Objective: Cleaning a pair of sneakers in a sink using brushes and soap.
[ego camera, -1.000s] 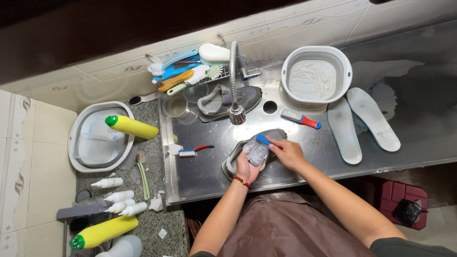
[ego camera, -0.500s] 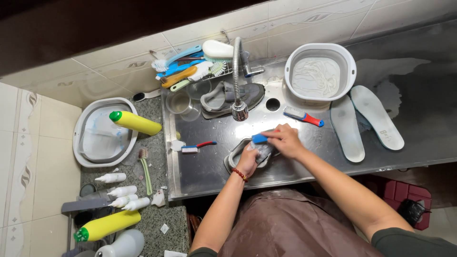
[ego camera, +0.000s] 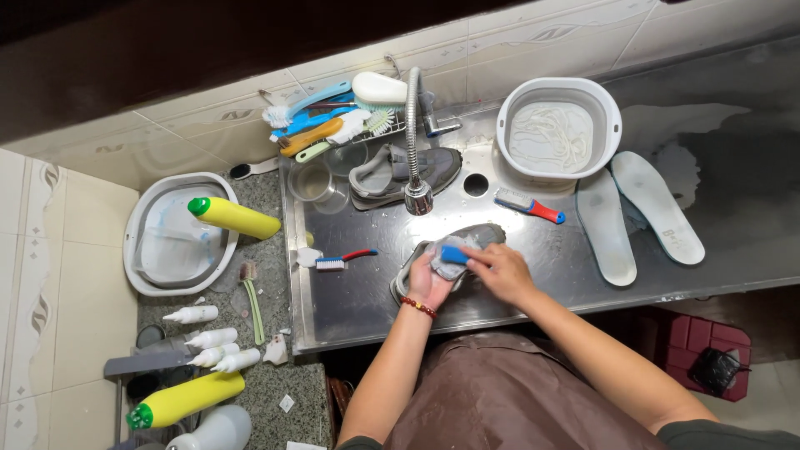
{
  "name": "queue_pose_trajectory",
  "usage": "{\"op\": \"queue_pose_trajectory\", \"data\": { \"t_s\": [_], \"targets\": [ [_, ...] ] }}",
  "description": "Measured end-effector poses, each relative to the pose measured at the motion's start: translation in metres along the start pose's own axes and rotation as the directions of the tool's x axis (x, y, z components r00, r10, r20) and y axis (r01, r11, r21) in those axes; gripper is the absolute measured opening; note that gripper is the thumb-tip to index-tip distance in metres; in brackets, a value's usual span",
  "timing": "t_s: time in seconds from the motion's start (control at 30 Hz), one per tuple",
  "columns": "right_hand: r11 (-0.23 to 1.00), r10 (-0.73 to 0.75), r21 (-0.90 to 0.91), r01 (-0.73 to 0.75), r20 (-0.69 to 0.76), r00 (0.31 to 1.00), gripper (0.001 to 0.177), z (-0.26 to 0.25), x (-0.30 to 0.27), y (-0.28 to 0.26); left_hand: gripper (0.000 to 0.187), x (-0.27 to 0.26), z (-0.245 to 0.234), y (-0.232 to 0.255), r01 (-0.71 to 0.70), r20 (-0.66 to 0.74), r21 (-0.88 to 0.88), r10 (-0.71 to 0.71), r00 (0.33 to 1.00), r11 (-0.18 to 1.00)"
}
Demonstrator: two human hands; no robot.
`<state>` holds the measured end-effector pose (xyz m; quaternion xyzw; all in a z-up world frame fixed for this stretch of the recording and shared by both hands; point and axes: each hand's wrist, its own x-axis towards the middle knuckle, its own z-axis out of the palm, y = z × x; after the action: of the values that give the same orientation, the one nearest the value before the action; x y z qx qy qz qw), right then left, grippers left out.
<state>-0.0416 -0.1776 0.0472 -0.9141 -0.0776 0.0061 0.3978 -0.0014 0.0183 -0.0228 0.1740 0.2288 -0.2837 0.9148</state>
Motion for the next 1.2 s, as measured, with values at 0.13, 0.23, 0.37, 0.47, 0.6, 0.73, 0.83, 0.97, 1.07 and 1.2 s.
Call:
{"op": "queue_pose_trajectory", "data": {
  "t_s": [0.13,0.23,0.37,0.47,0.6,0.73,0.83,0.97,1.07,1.2],
  "targets": [
    [0.991,-0.100,0.085,0.100,-0.006,0.995,0.035,-0.003,-0.006,0.015,0.043,0.007,0.001,-0.002,0.017,-0.063,0.006,-0.017,0.998,1.000],
    [0.989,-0.050,0.135,0.053,-0.030,0.998,0.036,0.002,-0.006,0.012,0.042,0.018,-0.005,-0.001,0.002,-0.087,0.001,-0.002,0.996,1.000],
    [0.983,0.000,0.183,0.004,-0.026,1.000,0.036,0.004,-0.010,0.027,0.042,0.010,0.011,-0.001,-0.012,-0.116,-0.025,0.009,0.993,1.000],
    [0.984,0.081,0.157,-0.080,-0.004,0.997,0.037,0.005,-0.017,0.009,0.043,0.006,0.020,0.000,-0.012,-0.136,-0.026,0.009,0.991,1.000],
    [0.969,0.171,0.175,-0.172,0.024,0.985,0.037,0.004,-0.017,0.014,0.047,0.013,-0.006,-0.005,0.000,-0.142,-0.013,-0.002,0.990,1.000],
    [0.909,0.396,0.120,-0.399,0.049,0.917,0.038,0.006,-0.009,-0.004,0.048,0.014,-0.004,-0.013,-0.044,-0.091,-0.022,0.042,0.995,0.999],
    [0.940,0.310,0.141,-0.311,0.030,0.950,0.039,0.013,-0.012,0.003,0.053,0.000,0.013,-0.015,-0.051,-0.047,0.011,0.051,0.998,0.999],
    [0.915,0.353,0.198,-0.352,0.033,0.935,0.038,0.010,-0.002,-0.009,0.065,-0.018,0.049,-0.007,-0.040,-0.021,0.015,0.041,0.999,0.999],
    [0.901,0.358,0.237,-0.364,0.069,0.931,0.040,0.009,-0.007,-0.022,0.068,-0.026,0.068,-0.008,-0.051,-0.008,-0.009,0.051,0.999,0.999],
    [0.909,0.376,0.175,-0.378,0.049,0.925,0.040,-0.006,0.004,-0.007,0.048,0.008,0.003,-0.020,-0.084,0.178,-0.071,0.095,0.979,0.994]
  ]
}}
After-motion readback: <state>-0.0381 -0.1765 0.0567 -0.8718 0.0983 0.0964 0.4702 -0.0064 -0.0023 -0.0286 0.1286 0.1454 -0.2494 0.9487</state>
